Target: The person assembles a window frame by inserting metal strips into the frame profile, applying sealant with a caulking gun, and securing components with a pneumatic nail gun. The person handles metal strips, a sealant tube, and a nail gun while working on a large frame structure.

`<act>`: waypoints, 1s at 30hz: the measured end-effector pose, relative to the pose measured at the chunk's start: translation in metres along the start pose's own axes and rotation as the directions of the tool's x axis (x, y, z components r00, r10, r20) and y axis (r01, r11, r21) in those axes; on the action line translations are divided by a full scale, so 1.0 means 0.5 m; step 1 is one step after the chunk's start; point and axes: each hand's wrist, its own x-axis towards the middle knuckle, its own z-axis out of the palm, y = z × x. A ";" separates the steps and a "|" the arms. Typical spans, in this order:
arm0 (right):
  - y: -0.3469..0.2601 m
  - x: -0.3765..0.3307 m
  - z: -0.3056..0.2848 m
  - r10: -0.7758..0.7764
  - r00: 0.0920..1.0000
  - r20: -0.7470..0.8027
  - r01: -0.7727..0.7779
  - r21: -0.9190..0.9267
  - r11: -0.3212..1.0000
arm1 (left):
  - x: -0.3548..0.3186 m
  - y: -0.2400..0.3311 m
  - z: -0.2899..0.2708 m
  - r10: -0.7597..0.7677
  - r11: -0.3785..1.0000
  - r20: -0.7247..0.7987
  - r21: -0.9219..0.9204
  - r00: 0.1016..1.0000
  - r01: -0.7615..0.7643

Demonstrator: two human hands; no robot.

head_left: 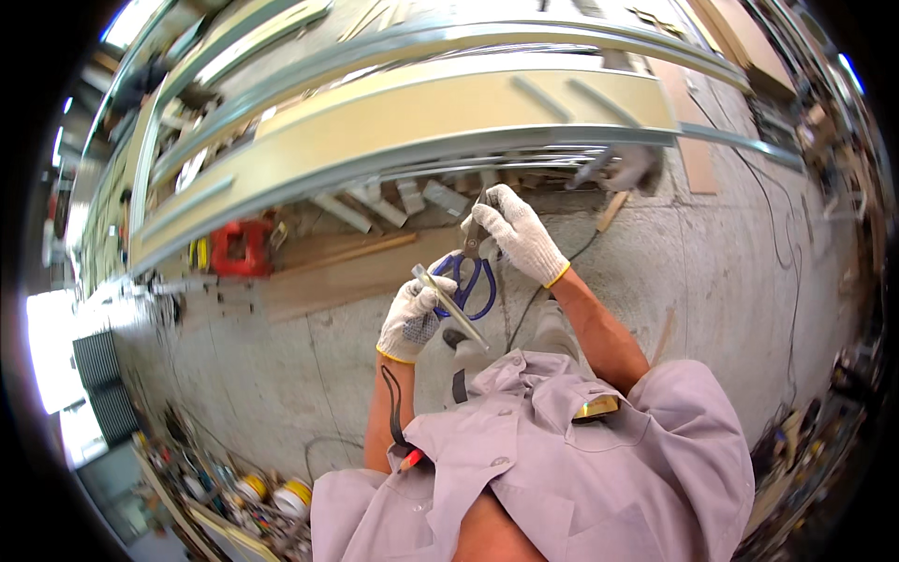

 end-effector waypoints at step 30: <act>-0.142 0.033 -1.209 -0.384 0.918 -0.094 0.042 -0.943 0.330 | 0.860 -0.294 0.915 -0.265 0.814 0.430 -0.381 0.863 0.439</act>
